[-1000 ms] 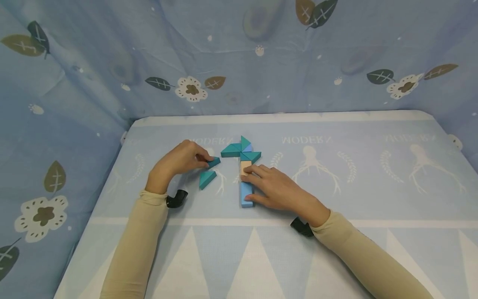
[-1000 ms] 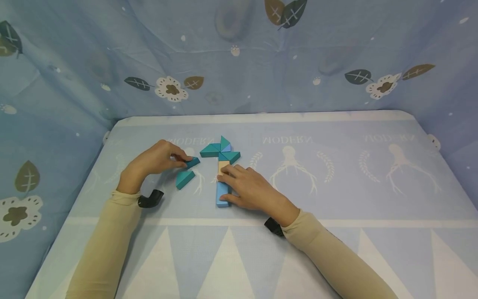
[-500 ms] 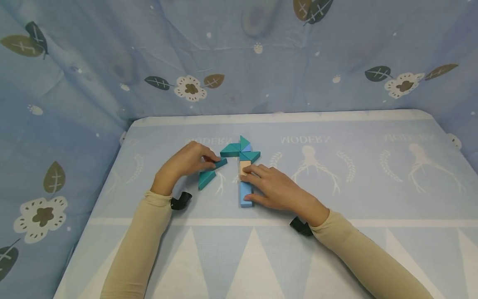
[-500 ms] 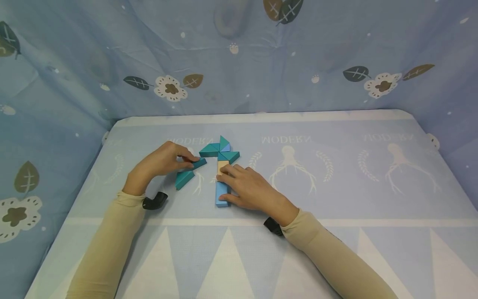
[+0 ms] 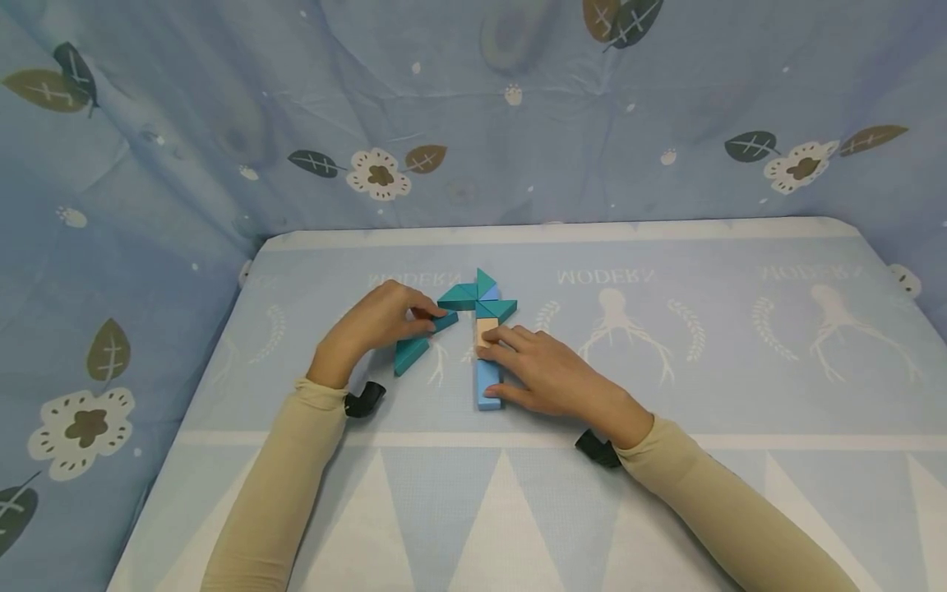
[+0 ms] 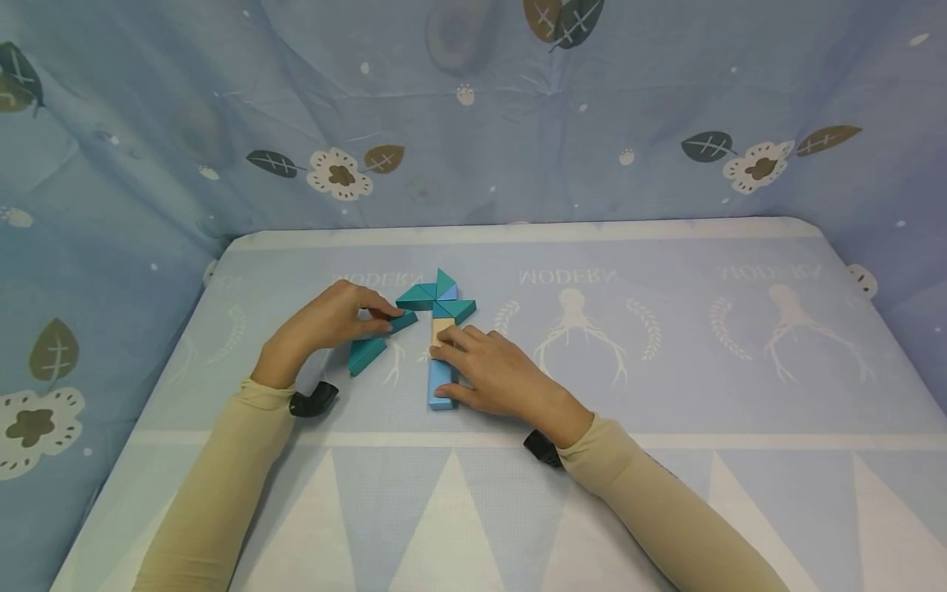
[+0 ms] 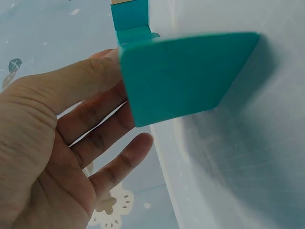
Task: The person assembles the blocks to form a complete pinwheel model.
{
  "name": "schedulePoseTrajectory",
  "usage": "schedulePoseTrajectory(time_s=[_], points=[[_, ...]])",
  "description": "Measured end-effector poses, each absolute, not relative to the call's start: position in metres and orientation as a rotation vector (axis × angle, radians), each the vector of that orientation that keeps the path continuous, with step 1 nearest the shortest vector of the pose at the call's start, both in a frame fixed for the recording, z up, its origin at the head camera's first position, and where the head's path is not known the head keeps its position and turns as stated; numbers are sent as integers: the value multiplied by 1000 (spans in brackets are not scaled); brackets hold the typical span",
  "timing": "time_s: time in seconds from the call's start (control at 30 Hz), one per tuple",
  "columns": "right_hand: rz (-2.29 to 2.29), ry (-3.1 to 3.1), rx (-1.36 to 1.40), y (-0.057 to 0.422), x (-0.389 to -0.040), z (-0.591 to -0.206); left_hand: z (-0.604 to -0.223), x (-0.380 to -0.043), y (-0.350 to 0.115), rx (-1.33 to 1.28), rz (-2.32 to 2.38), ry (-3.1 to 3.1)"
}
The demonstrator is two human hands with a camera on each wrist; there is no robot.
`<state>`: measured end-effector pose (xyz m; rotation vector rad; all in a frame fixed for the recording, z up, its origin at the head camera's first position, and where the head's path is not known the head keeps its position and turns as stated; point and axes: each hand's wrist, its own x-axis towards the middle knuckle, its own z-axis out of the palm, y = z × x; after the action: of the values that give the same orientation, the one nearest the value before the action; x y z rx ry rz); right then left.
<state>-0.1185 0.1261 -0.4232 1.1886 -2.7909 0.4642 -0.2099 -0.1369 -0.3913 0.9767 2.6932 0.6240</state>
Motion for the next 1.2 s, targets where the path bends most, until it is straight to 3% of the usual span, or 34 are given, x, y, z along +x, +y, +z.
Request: schedulePoseTrajectory(time_s=[1.2], points=[[501,-2800,1201,127,-120,-418,-390,-208,-123,1066,562,2750]])
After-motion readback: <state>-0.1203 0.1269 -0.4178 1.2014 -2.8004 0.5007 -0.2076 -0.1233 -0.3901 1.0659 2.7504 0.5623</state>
